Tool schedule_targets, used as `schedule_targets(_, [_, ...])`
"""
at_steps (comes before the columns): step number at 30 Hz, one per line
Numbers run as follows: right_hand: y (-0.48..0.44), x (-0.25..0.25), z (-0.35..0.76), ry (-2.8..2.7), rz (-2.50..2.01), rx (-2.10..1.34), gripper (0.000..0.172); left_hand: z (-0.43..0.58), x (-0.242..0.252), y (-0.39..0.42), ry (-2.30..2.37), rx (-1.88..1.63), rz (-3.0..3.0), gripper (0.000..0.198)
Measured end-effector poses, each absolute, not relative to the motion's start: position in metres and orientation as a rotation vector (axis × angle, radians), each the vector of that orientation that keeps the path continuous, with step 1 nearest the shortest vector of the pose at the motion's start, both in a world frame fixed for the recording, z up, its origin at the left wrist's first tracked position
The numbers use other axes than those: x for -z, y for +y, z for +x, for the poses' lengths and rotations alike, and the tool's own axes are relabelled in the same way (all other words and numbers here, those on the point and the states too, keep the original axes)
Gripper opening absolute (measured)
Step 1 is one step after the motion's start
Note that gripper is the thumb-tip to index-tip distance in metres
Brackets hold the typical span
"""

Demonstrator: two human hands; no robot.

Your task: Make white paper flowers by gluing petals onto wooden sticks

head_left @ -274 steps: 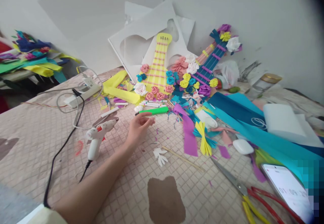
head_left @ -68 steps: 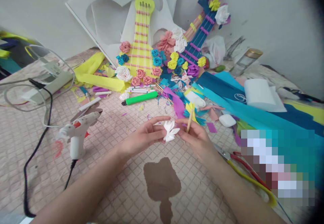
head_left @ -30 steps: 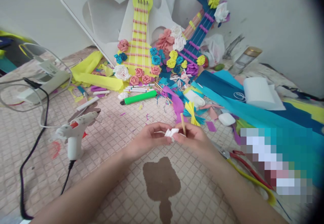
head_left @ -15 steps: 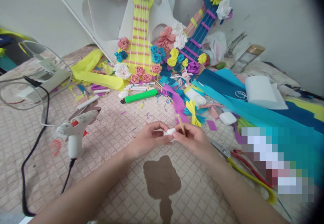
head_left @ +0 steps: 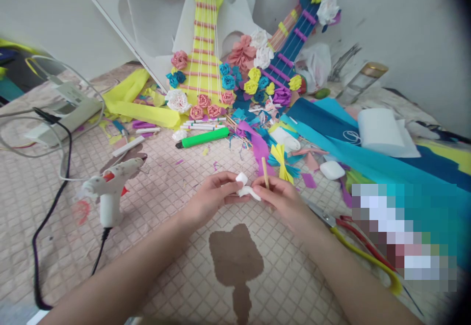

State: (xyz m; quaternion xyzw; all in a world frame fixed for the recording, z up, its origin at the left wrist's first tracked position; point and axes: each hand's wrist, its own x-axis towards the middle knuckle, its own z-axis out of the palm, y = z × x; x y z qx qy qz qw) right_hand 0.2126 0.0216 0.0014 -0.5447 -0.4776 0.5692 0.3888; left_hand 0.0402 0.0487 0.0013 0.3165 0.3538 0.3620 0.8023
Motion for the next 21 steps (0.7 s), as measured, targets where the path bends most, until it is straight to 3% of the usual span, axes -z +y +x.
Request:
schedule_targets(10, [0.024, 0.005, 0.216, -1.079, -1.413, -1.466, 0.030, 0.038, 0.002, 0.049, 0.814, -0.775, 0.718, 0.018])
schedule_targets(21, [0.021, -0.007, 0.216, -1.359, -1.365, -1.237, 0.019, 0.040, 0.000, 0.048, 0.847, -0.792, 0.902, 0.017])
